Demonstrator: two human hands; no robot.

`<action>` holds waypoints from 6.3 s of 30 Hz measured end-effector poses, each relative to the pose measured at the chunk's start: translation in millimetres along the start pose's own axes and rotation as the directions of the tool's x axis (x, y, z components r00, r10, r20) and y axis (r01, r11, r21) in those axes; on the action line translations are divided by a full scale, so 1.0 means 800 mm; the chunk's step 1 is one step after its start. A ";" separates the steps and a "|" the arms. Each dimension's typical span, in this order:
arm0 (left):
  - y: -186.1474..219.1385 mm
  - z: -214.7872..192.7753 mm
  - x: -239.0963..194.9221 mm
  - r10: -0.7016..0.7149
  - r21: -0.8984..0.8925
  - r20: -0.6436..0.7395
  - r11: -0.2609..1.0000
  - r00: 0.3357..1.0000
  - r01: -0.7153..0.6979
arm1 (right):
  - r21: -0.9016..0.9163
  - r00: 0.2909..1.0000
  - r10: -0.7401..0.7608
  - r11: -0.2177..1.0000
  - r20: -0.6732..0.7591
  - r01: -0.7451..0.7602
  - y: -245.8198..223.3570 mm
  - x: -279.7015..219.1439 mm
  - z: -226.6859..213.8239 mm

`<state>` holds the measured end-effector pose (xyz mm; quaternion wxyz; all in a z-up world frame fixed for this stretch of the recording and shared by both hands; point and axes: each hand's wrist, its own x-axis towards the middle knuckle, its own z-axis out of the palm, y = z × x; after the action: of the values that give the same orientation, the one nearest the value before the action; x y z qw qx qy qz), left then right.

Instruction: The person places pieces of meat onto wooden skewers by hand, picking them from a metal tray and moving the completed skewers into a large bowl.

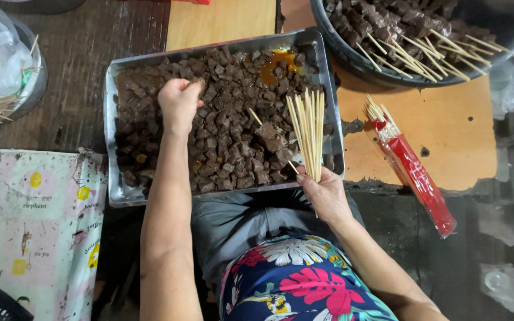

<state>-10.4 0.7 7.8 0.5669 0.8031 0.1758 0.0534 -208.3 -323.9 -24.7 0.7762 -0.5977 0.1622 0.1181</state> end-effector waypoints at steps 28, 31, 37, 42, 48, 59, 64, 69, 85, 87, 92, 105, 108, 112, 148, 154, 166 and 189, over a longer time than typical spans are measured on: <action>0.030 -0.040 -0.165 0.043 -0.707 0.182 0.700 0.982 0.100 | -0.125 0.960 -0.143 0.976 0.241 0.176 0.021 -0.019 0.034; 0.028 -0.044 -0.170 0.029 -0.628 0.214 0.770 0.976 0.115 | -0.154 0.955 -0.153 0.969 0.253 0.196 0.024 -0.021 0.037; 0.001 -0.039 -0.181 0.047 -0.681 0.270 0.715 0.962 0.156 | -0.067 0.960 -0.113 0.989 0.257 0.134 0.041 -0.021 0.053; -0.011 -0.029 -0.184 0.011 -0.688 0.242 0.707 0.970 0.164 | -0.080 0.962 -0.084 0.991 0.259 0.108 0.048 -0.017 0.061; 0.000 0.007 -0.194 -0.013 -0.812 0.107 0.576 0.994 0.095 | 0.007 0.955 0.119 0.992 0.272 -0.126 0.043 -0.022 0.075; -0.002 0.056 -0.193 -0.137 -0.629 0.000 0.770 0.991 0.107 | 0.162 0.973 0.118 0.975 0.197 -0.151 0.049 -0.016 0.090; 0.005 0.048 -0.191 -0.135 -0.503 0.110 0.847 0.985 0.172 | 0.165 0.980 0.099 0.978 0.175 -0.129 0.048 -0.011 0.079; -0.017 -0.005 -0.097 0.253 0.228 -0.100 0.947 0.962 -0.225 | 0.168 0.991 0.066 0.982 0.114 -0.085 0.023 -0.005 0.032; -0.018 0.040 0.089 0.209 0.724 0.277 0.597 0.938 -0.347 | 0.080 0.996 0.036 0.996 -0.085 -0.029 -0.001 -0.016 -0.014; -0.028 0.036 0.091 0.206 0.732 0.243 0.603 0.948 -0.318 | 0.039 0.994 0.066 0.997 -0.083 -0.063 0.000 -0.018 -0.012; -0.042 0.021 0.079 0.387 0.615 0.136 0.689 0.912 -0.384 | 0.106 0.997 0.059 0.993 -0.051 -0.054 -0.001 -0.013 -0.002; 0.037 -0.006 -0.111 -0.150 -0.671 0.162 0.708 0.975 0.221 | 0.115 0.990 -0.019 0.993 0.143 0.002 0.025 -0.007 0.033; 0.049 -0.007 -0.129 -0.150 -0.664 0.153 0.717 0.977 0.214 | 0.112 0.982 -0.091 0.991 0.163 0.073 0.033 -0.008 0.037; 0.051 -0.010 -0.139 -0.107 -0.681 0.174 0.705 0.979 0.198 | 0.038 0.982 -0.114 0.993 0.149 0.110 0.037 -0.011 0.036; -0.042 -0.016 -0.208 0.561 0.597 -0.020 0.671 0.828 -0.440 | -0.123 0.981 -0.180 0.978 -0.074 0.170 -0.081 0.007 -0.002; -0.052 -0.004 -0.215 0.583 0.524 -0.079 0.714 0.809 -0.463 | -0.825 0.626 -0.779 0.378 -0.039 0.420 -0.221 0.057 -0.079; -0.050 -0.002 -0.218 0.477 0.549 -0.089 0.756 0.875 -0.356 | -0.988 0.808 -0.571 0.117 -0.146 -0.096 -0.336 0.249 -0.115; -0.068 -0.004 -0.216 0.613 0.525 -0.126 0.708 0.780 -0.472 | 0.254 1.000 -0.014 0.967 0.009 0.011 -0.048 -0.023 -0.048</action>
<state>-184.6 -39.5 -22.2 0.2829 0.9131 0.0178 0.2931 -215.1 -371.0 7.9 0.8479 -0.4938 0.1682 0.0947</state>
